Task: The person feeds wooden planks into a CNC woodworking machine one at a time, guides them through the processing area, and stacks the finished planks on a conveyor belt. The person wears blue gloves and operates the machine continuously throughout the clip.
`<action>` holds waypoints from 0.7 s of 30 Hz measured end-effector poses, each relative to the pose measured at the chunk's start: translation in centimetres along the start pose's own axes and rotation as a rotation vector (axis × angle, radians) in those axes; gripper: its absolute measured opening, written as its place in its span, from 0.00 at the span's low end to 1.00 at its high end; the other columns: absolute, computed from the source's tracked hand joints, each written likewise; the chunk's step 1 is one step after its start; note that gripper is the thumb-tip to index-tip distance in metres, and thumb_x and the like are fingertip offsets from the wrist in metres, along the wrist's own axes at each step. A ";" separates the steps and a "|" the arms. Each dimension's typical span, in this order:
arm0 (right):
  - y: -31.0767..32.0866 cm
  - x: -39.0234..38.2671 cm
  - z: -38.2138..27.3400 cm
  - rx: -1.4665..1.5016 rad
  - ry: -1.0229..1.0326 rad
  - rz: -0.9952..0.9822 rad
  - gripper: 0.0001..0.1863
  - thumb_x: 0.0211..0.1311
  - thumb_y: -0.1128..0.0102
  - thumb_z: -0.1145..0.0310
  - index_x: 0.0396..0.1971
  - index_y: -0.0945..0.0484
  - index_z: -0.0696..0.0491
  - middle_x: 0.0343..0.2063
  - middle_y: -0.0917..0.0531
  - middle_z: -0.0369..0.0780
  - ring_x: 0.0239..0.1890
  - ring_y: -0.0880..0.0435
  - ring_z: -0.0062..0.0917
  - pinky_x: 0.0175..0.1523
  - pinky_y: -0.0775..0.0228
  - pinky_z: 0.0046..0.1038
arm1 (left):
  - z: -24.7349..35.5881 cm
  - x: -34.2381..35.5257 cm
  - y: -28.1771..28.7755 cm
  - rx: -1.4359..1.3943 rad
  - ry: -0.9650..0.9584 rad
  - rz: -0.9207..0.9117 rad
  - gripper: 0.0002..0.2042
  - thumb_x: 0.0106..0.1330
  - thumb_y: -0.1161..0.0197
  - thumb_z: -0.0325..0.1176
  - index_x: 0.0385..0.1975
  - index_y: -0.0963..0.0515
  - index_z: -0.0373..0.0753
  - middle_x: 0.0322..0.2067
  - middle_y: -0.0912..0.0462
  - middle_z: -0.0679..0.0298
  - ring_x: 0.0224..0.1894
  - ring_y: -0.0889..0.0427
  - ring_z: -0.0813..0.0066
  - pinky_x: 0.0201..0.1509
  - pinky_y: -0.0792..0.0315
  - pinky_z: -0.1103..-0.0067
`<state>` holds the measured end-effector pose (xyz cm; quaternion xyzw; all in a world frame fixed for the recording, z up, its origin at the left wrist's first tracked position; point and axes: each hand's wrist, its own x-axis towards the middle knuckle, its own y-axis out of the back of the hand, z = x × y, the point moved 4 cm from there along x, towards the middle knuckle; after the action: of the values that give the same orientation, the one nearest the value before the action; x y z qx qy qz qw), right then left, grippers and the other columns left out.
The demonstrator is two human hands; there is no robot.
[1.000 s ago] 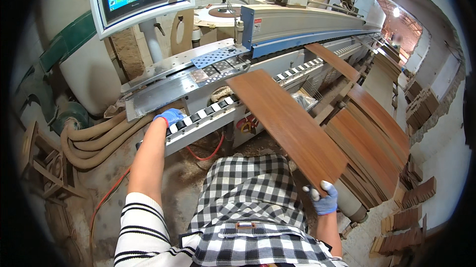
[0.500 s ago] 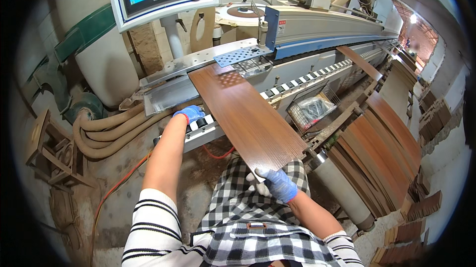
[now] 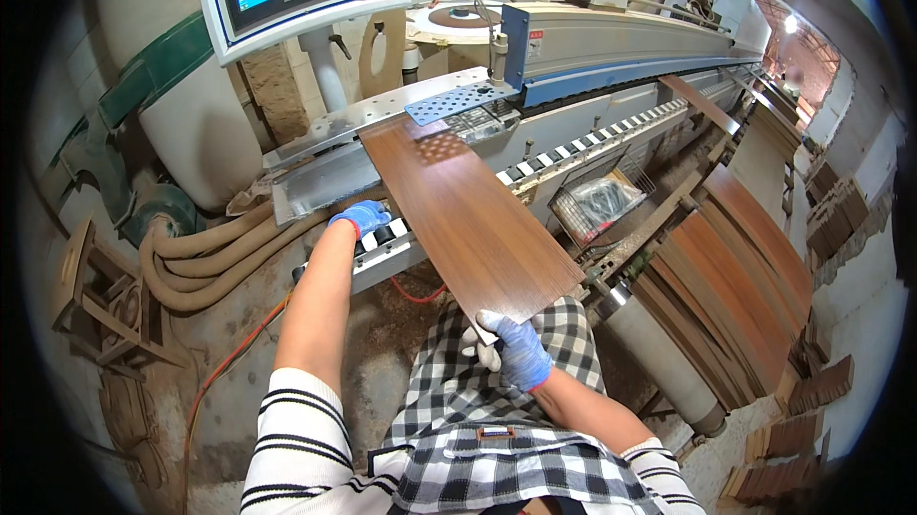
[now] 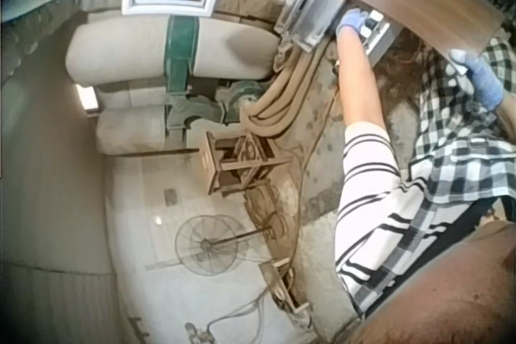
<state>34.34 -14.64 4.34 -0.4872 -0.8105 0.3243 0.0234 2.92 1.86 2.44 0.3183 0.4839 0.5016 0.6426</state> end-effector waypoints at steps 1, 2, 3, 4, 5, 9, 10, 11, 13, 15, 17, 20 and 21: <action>0.2 0.0 -0.2 0.004 0.005 0.007 0.13 0.56 0.47 0.65 0.36 0.29 0.59 0.21 0.22 0.43 0.20 0.23 0.26 0.31 0.24 0.28 | 0.2 -0.2 0.1 -0.011 -0.016 0.003 0.24 0.59 0.49 0.51 0.45 0.26 0.38 0.47 0.25 0.53 0.51 0.28 0.54 0.54 0.35 0.68; 0.3 0.0 -0.5 0.008 0.009 0.014 0.13 0.56 0.48 0.66 0.36 0.29 0.59 0.21 0.21 0.43 0.19 0.23 0.26 0.31 0.24 0.28 | 0.2 -0.3 0.1 -0.017 -0.008 -0.002 0.24 0.59 0.50 0.51 0.45 0.26 0.38 0.47 0.25 0.53 0.51 0.29 0.54 0.54 0.35 0.68; 0.5 0.0 -0.9 0.012 0.014 0.021 0.13 0.57 0.49 0.66 0.36 0.29 0.59 0.21 0.21 0.43 0.19 0.23 0.25 0.30 0.24 0.28 | 0.3 -0.3 0.1 -0.022 0.001 -0.007 0.24 0.59 0.50 0.52 0.46 0.26 0.38 0.47 0.25 0.53 0.51 0.29 0.55 0.54 0.35 0.68; 0.5 0.0 -1.3 0.011 -0.002 0.056 0.12 0.57 0.50 0.66 0.36 0.29 0.59 0.20 0.22 0.44 0.16 0.25 0.24 0.30 0.24 0.28 | 0.2 -0.3 0.1 -0.028 0.009 -0.010 0.24 0.59 0.50 0.52 0.46 0.27 0.38 0.48 0.26 0.53 0.52 0.29 0.55 0.55 0.36 0.68; 0.8 0.1 -1.5 0.017 0.008 0.067 0.12 0.57 0.50 0.66 0.35 0.29 0.59 0.20 0.22 0.43 0.15 0.26 0.24 0.30 0.24 0.28 | 0.1 -0.2 0.0 -0.035 0.006 -0.016 0.24 0.59 0.50 0.52 0.46 0.27 0.38 0.48 0.26 0.53 0.52 0.29 0.55 0.55 0.36 0.68; 1.8 0.2 -3.0 0.068 0.055 0.150 0.12 0.58 0.49 0.64 0.31 0.30 0.59 0.17 0.24 0.42 0.10 0.30 0.18 0.25 0.26 0.21 | -1.1 0.5 -0.5 -0.053 -0.027 -0.003 0.25 0.59 0.50 0.53 0.45 0.27 0.38 0.48 0.26 0.52 0.51 0.29 0.54 0.55 0.36 0.68; 2.3 0.3 -3.4 0.062 0.074 0.166 0.12 0.58 0.49 0.64 0.31 0.30 0.59 0.17 0.24 0.42 0.10 0.30 0.19 0.25 0.25 0.22 | -1.0 0.6 -0.5 -0.037 -0.031 -0.004 0.25 0.59 0.50 0.53 0.45 0.27 0.37 0.47 0.26 0.52 0.51 0.29 0.54 0.55 0.36 0.68; 2.8 0.5 -3.8 0.056 0.093 0.182 0.12 0.58 0.49 0.64 0.31 0.30 0.59 0.17 0.24 0.42 0.10 0.29 0.19 0.25 0.25 0.22 | -0.9 0.7 -0.4 -0.021 -0.034 -0.005 0.25 0.59 0.50 0.53 0.45 0.27 0.37 0.47 0.26 0.52 0.51 0.29 0.54 0.54 0.36 0.68; 4.0 0.7 -4.6 0.055 0.082 0.249 0.11 0.57 0.48 0.65 0.31 0.30 0.59 0.16 0.24 0.42 0.08 0.30 0.20 0.25 0.25 0.22 | -0.7 0.5 -0.3 -0.020 -0.029 -0.001 0.25 0.59 0.50 0.53 0.44 0.27 0.37 0.47 0.26 0.51 0.51 0.29 0.53 0.54 0.35 0.68; 4.7 0.8 -5.6 0.111 0.095 0.280 0.11 0.57 0.47 0.65 0.31 0.29 0.59 0.16 0.23 0.42 0.08 0.30 0.20 0.24 0.25 0.22 | -0.7 0.6 -0.4 -0.011 -0.033 0.023 0.23 0.60 0.49 0.52 0.43 0.26 0.38 0.45 0.24 0.51 0.49 0.28 0.54 0.52 0.35 0.68; 6.2 1.3 -6.4 0.093 0.112 0.288 0.12 0.56 0.46 0.63 0.33 0.29 0.57 0.16 0.23 0.42 0.09 0.28 0.21 0.31 0.23 0.30 | -0.9 0.8 -0.5 0.003 -0.048 0.068 0.20 0.60 0.49 0.50 0.41 0.24 0.39 0.41 0.22 0.52 0.44 0.25 0.55 0.49 0.33 0.70; 7.8 1.8 -7.9 0.093 0.143 0.339 0.12 0.56 0.46 0.63 0.31 0.28 0.56 0.16 0.23 0.41 0.08 0.30 0.20 0.31 0.23 0.28 | -1.4 1.1 -0.7 -0.049 -0.041 0.023 0.24 0.59 0.49 0.52 0.43 0.26 0.37 0.44 0.24 0.50 0.48 0.27 0.53 0.52 0.34 0.68; 8.1 1.6 -8.6 0.125 0.181 0.358 0.12 0.55 0.45 0.64 0.31 0.29 0.58 0.15 0.24 0.41 0.07 0.30 0.20 0.24 0.24 0.23 | -1.5 1.2 -0.8 -0.052 -0.039 0.026 0.24 0.59 0.48 0.52 0.43 0.26 0.37 0.44 0.24 0.50 0.48 0.27 0.53 0.52 0.34 0.68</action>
<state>42.78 -6.50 6.25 -0.6483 -0.6837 0.3281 0.0681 1.79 2.64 0.88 0.3174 0.4538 0.5161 0.6534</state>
